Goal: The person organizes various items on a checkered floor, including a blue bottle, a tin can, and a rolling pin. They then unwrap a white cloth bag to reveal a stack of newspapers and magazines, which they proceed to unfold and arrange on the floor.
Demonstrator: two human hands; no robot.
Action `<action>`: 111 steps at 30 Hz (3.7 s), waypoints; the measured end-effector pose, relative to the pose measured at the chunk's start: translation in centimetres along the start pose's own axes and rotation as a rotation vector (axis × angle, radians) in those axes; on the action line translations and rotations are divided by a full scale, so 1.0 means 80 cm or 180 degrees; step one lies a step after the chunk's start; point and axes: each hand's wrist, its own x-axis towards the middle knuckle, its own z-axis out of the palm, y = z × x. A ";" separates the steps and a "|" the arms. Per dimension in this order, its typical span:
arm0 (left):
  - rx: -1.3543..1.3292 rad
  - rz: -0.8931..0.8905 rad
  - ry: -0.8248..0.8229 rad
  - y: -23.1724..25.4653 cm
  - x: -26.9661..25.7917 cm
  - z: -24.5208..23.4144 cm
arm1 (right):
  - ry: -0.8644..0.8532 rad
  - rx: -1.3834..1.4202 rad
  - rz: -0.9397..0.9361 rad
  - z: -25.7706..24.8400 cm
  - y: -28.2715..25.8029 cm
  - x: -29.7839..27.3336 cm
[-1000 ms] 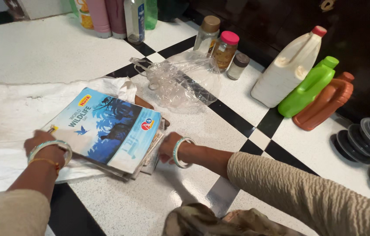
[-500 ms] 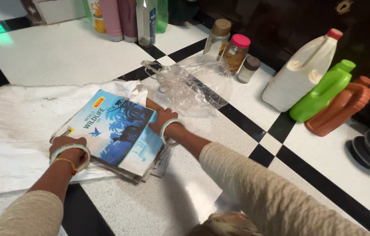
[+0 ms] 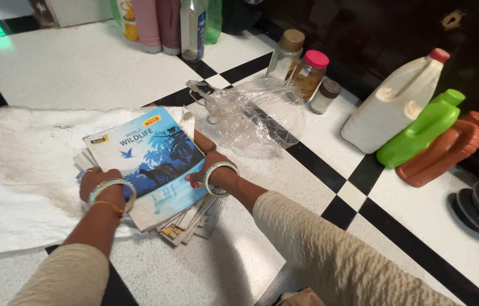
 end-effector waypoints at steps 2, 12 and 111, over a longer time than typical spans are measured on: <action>0.0950 0.0047 0.0488 0.005 -0.009 0.013 | 0.0228 -0.0007 -0.0189 0.012 0.018 0.007; -0.1384 -0.1131 -0.0305 0.054 -0.051 -0.024 | -0.0149 0.1447 0.0330 0.034 0.068 0.000; -0.2178 -0.0383 -0.1721 0.100 -0.064 -0.034 | 0.2632 0.0386 -0.2799 0.034 -0.035 -0.098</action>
